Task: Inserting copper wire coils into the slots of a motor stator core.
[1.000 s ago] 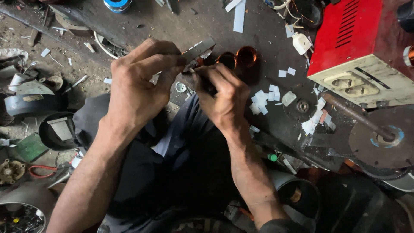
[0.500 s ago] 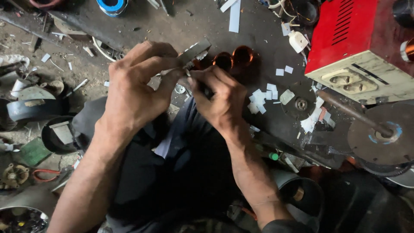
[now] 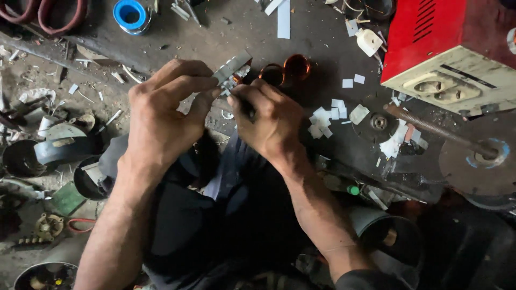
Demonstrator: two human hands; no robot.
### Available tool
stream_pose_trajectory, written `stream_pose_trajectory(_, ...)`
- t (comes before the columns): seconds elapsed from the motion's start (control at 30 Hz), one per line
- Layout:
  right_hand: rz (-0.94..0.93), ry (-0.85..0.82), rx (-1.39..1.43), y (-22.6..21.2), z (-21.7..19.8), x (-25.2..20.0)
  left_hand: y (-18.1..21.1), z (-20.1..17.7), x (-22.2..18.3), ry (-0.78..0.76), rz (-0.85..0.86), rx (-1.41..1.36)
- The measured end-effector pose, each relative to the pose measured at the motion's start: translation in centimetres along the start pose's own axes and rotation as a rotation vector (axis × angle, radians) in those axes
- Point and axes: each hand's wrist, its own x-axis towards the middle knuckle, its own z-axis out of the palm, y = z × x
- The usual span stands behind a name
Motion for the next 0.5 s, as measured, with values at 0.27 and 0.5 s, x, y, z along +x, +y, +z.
stream_pose_trajectory(0.27, -0.126, 0.109, -0.171, 0.3, 0.7, -0.1, 0.1, 0.0, 0.2, -0.013, 0.019, 0.01)
stream_pose_trajectory(0.5, -0.23, 0.064, -0.183, 0.4, -0.7, -0.7, 0.3, -0.2, 0.4, -0.032, 0.014, 0.009)
